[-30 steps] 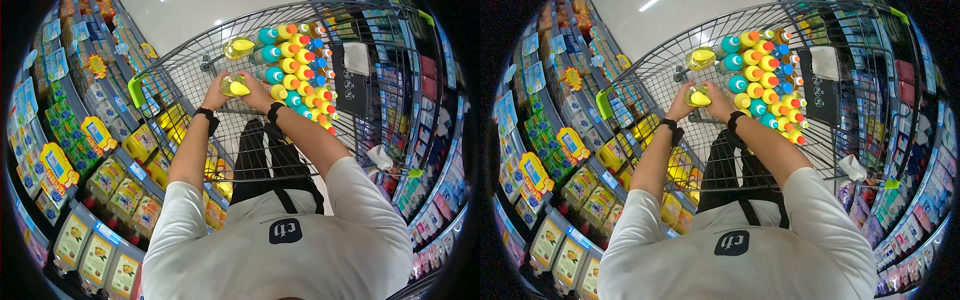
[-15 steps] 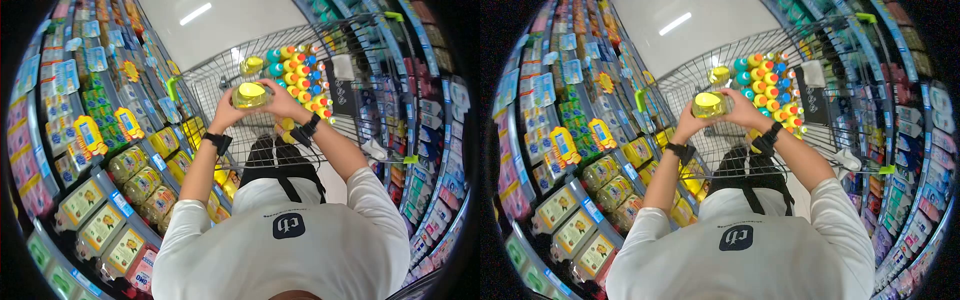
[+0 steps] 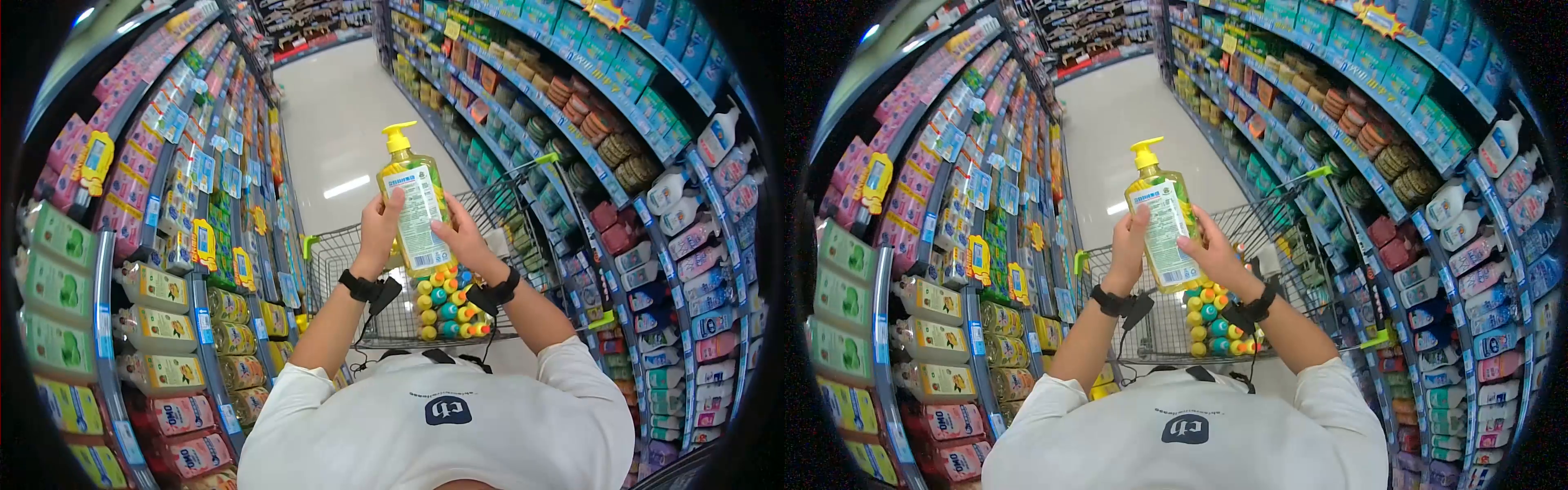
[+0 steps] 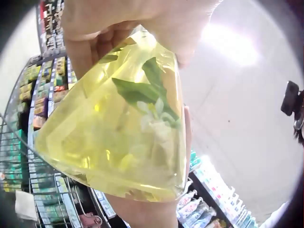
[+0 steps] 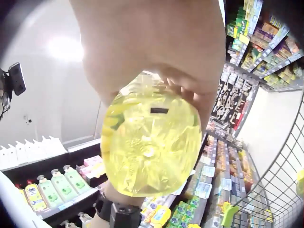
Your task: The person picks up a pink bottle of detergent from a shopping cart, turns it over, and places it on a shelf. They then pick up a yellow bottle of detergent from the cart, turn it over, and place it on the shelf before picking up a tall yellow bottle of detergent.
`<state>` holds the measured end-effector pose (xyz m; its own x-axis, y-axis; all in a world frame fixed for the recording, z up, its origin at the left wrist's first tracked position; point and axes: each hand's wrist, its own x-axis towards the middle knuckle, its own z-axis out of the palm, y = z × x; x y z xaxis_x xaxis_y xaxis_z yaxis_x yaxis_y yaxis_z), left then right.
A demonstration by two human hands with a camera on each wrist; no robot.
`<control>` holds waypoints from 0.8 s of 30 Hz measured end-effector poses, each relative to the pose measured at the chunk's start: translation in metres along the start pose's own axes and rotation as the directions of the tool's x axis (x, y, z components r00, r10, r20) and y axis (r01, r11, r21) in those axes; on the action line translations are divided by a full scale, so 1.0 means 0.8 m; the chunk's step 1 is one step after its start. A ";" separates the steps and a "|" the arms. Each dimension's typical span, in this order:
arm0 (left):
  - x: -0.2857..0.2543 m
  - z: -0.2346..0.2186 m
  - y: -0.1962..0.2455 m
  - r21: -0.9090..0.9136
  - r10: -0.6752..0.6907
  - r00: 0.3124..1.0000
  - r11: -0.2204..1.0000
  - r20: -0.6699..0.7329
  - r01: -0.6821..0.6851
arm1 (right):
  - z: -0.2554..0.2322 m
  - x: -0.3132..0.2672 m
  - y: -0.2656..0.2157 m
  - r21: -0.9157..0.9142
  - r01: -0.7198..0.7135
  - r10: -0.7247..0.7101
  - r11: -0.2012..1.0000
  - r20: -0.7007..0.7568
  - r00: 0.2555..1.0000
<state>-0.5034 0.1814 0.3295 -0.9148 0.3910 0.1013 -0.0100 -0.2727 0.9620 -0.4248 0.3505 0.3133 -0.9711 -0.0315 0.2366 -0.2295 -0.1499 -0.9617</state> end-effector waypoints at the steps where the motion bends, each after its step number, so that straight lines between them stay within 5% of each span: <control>1: -0.003 0.007 0.006 0.028 0.044 0.999 0.999 0.014 -0.044 | -0.001 -0.004 -0.016 0.066 0.040 -0.039 0.997 -0.011 0.999; 3: -0.010 0.025 0.021 0.059 0.115 0.993 0.992 0.027 -0.116 | -0.004 -0.012 -0.041 0.154 0.120 -0.114 0.981 -0.047 0.992; 5: -0.031 0.042 0.033 -0.098 0.158 0.985 0.984 0.065 -0.151 | -0.010 -0.024 -0.068 0.180 0.147 -0.140 0.973 -0.050 0.989; 8: -0.061 0.062 0.025 -0.028 0.194 0.971 0.981 0.140 -0.192 | -0.011 -0.038 -0.109 0.241 0.176 -0.160 0.954 -0.082 0.984; 12: -0.100 0.103 0.046 -0.115 0.220 0.941 0.974 0.258 -0.197 | -0.008 -0.044 -0.131 0.190 0.226 -0.204 0.956 -0.125 0.971; 24: -0.135 0.096 0.070 -0.174 0.248 0.950 0.961 0.188 -0.217 | 0.036 -0.060 -0.144 0.172 0.251 -0.240 0.953 -0.082 0.967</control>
<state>-0.3742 0.1911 0.3917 -0.7959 0.4690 0.3829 0.1181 -0.5000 0.8579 -0.3495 0.3411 0.4170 -0.8897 0.0861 0.4484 -0.4509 -0.3203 -0.8331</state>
